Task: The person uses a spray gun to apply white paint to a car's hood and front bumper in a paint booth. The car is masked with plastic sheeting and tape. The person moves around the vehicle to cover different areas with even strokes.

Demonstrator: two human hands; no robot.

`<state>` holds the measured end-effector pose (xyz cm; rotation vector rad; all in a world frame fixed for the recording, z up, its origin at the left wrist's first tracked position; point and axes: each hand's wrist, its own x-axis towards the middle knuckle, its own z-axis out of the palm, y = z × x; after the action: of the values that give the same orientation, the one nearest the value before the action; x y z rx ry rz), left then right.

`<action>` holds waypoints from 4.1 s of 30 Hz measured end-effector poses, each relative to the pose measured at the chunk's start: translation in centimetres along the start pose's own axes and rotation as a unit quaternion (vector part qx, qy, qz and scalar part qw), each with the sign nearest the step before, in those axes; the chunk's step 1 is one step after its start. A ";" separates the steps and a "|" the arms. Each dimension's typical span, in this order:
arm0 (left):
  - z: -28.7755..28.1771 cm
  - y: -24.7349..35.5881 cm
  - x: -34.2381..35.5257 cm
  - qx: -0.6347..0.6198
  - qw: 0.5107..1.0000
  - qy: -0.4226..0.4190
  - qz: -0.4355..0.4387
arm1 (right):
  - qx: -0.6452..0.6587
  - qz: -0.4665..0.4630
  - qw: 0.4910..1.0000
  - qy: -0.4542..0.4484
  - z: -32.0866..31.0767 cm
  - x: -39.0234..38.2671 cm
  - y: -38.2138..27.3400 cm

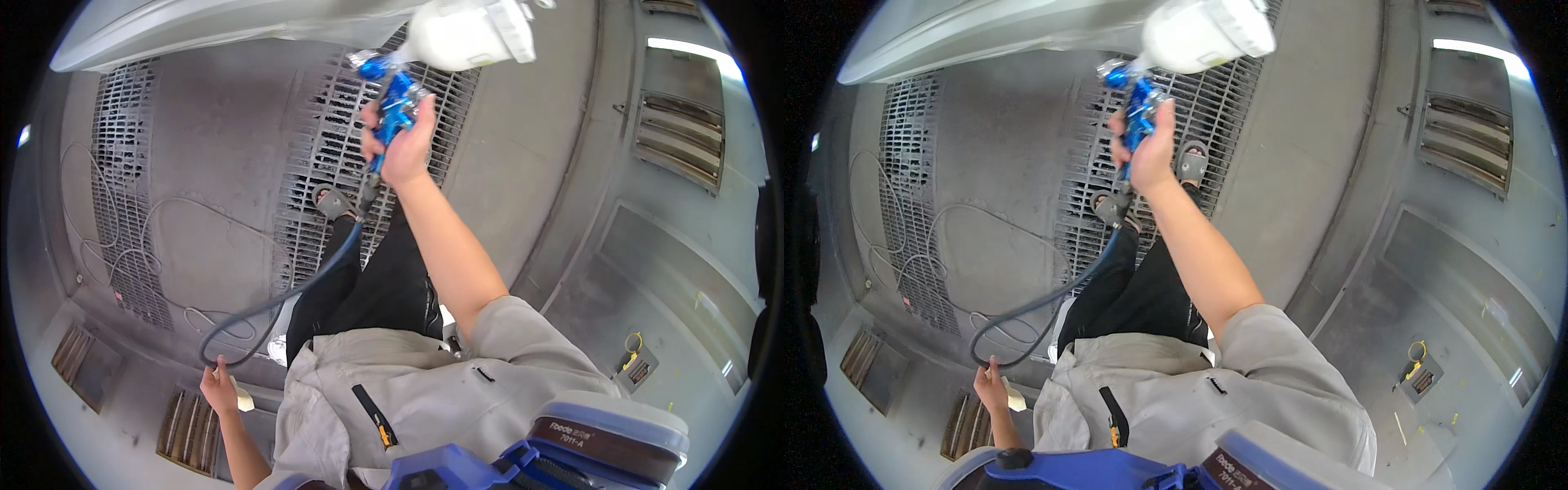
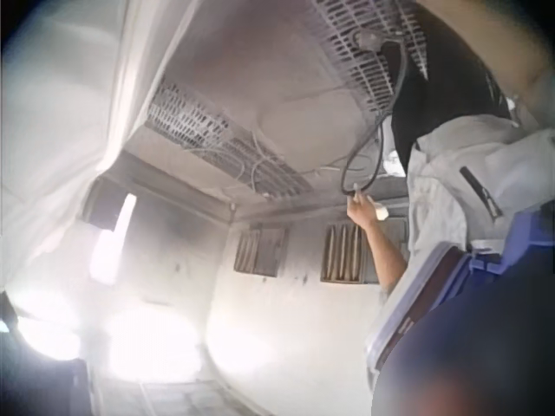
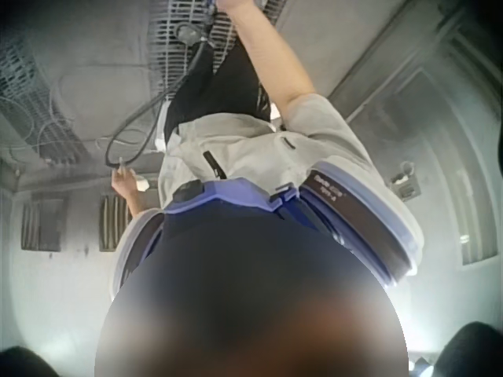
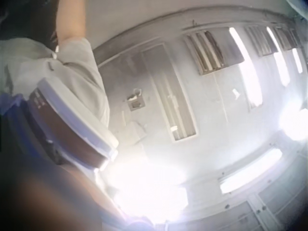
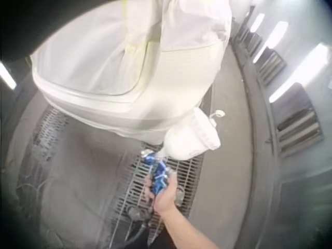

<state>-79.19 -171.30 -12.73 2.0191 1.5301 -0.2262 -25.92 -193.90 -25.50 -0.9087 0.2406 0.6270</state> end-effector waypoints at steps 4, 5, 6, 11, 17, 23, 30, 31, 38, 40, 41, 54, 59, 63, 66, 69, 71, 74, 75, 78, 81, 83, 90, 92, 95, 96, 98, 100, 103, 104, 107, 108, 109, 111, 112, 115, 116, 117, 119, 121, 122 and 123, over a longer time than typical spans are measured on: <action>2.0 2.0 1.3 0.103 0.991 -0.059 0.055 | -0.070 -0.126 0.983 0.113 -4.7 2.5 -1.7; 2.6 2.3 1.5 0.117 0.986 -0.068 0.100 | -0.066 -0.151 0.974 0.157 -5.5 3.0 -1.6; 2.8 2.5 1.6 0.139 0.984 -0.071 0.085 | -0.091 -0.193 0.954 0.209 -6.1 3.6 -1.2; 0.9 2.8 1.5 0.129 0.989 -0.069 0.026 | 0.045 -0.154 0.973 0.167 -4.4 4.6 7.1; -3.4 4.4 1.8 0.173 0.983 -0.019 0.065 | 0.028 -0.056 0.992 -0.106 0.0 2.9 16.4; -2.5 7.7 1.6 0.333 0.915 -0.068 0.219 | 0.024 -0.019 0.998 -0.058 -6.6 5.1 12.5; 1.9 12.5 3.2 0.396 0.892 -0.152 0.156 | 0.020 -0.145 0.985 -0.095 -12.2 4.3 7.4; 2.1 13.5 3.6 0.441 0.869 -0.172 0.144 | 0.037 -0.120 0.985 -0.122 -13.3 4.5 7.0; 6.4 18.4 4.1 0.381 0.914 -0.135 0.023 | 0.132 -0.023 0.975 -0.177 -15.6 10.7 10.7; 7.2 19.5 4.7 0.476 0.868 -0.139 0.007 | 0.172 0.046 0.957 -0.231 -15.3 12.2 12.1; 7.4 20.1 4.5 0.503 0.848 -0.157 0.057 | 0.173 0.042 0.948 -0.265 -15.5 12.8 12.4; 14.0 25.2 4.3 0.539 0.773 -0.247 0.227 | 0.158 -0.177 0.967 -0.092 -26.3 15.4 2.1; 13.9 25.5 2.9 0.482 0.816 -0.229 0.222 | 0.173 -0.120 0.954 -0.214 -26.7 13.6 0.0; 14.1 25.6 0.9 0.443 0.849 -0.203 0.205 | 0.209 -0.133 0.968 -0.047 -28.0 18.9 -1.0; 13.6 25.2 -0.7 0.408 0.874 -0.182 0.193 | 0.245 -0.109 0.962 0.047 -28.9 21.1 -1.9; 13.2 23.6 -2.5 0.336 0.914 -0.161 0.159 | 0.237 -0.097 0.959 0.120 -28.2 20.1 -3.2; 13.3 22.3 -3.4 0.277 0.942 -0.139 0.131 | 0.257 -0.072 0.961 0.068 -27.8 17.5 -4.7; 12.4 21.6 -4.4 0.254 0.951 -0.132 0.121 | 0.262 -0.016 0.962 -0.075 -27.0 11.6 -7.0; 12.0 21.6 -4.7 0.282 0.937 -0.151 0.143 | 0.257 0.000 0.962 -0.096 -26.6 9.8 -8.0; 11.2 22.2 -5.7 0.352 0.909 -0.169 0.147 | 0.180 -0.034 0.977 -0.105 -24.1 6.0 -11.0; 10.7 22.6 -6.5 0.331 0.933 -0.136 0.040 | 0.085 0.034 0.988 -0.122 -21.7 3.3 -14.9; 10.6 22.4 -7.6 0.291 0.941 -0.111 0.134 | 0.094 0.081 0.978 -0.170 -20.4 2.0 -17.4; 12.8 19.1 -8.6 0.248 0.952 -0.067 0.168 | -0.097 -0.151 0.980 0.089 -16.6 3.1 -25.8; 13.6 17.5 -9.1 0.220 0.963 -0.051 0.150 | -0.110 -0.194 0.965 0.139 -14.4 2.4 -27.4; 14.9 15.8 -8.6 0.165 0.979 -0.044 0.112 | -0.113 -0.072 0.986 0.103 -10.6 0.0 -29.4; 15.1 15.6 -8.1 0.176 0.978 -0.044 0.103 | -0.121 -0.026 0.989 0.085 -9.1 -0.9 -29.8; 15.4 15.5 -7.0 0.210 0.973 -0.064 0.073 | -0.102 0.034 0.994 0.021 -6.3 -3.2 -30.0; 15.9 15.9 -6.0 0.106 0.984 -0.058 0.134 | -0.069 0.085 0.992 -0.063 -4.5 -4.2 -31.3; 17.3 17.0 -3.8 0.081 0.980 -0.047 0.176 | -0.174 0.009 0.984 0.026 -2.0 -4.9 -32.4; 17.7 17.3 -2.9 0.084 0.976 -0.037 0.198 | -0.193 -0.030 0.979 0.063 -1.3 -4.9 -32.9; 18.0 17.1 -1.1 0.055 0.978 -0.064 0.190 | -0.265 -0.186 0.937 0.133 1.2 -5.7 -33.9; 18.1 16.7 -0.6 0.062 0.979 -0.080 0.179 | -0.258 -0.191 0.939 0.122 2.3 -6.1 -34.1; 18.1 16.4 -0.2 0.054 0.981 -0.089 0.164 | -0.264 -0.203 0.935 0.121 3.3 -6.6 -34.1; 18.2 15.9 0.7 0.071 0.982 -0.074 0.159 | -0.254 -0.167 0.947 0.100 5.3 -7.8 -34.1; 18.3 15.8 1.0 0.077 0.982 -0.066 0.157 | -0.249 -0.139 0.955 0.083 6.4 -8.4 -33.8; 18.4 15.9 1.5 0.027 0.984 -0.065 0.162 | -0.234 -0.011 0.972 -0.020 8.7 -9.8 -33.8; 18.3 16.3 1.6 0.012 0.984 -0.066 0.168 | -0.198 0.011 0.978 -0.065 9.2 -9.8 -33.9; 18.2 16.8 1.6 0.028 0.983 -0.065 0.171 | -0.206 0.006 0.974 -0.088 9.6 -9.7 -34.2; 18.1 18.1 1.6 0.054 0.981 -0.066 0.172 | -0.240 -0.023 0.967 -0.078 10.0 -9.1 -34.8; 17.9 19.4 1.2 0.032 0.979 -0.056 0.195 | -0.288 -0.082 0.953 -0.042 9.9 -8.2 -35.9; 17.7 20.0 0.9 0.020 0.976 -0.046 0.211 | -0.302 -0.131 0.944 -0.036 9.8 -7.7 -36.6; 17.7 20.5 0.8 0.019 0.977 -0.046 0.206 | -0.319 -0.168 0.932 -0.017 9.3 -7.5 -37.3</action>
<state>-56.31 -183.68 -20.27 2.2669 1.0273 -0.1792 -10.17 -206.39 8.11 -1.5258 -0.1674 0.3973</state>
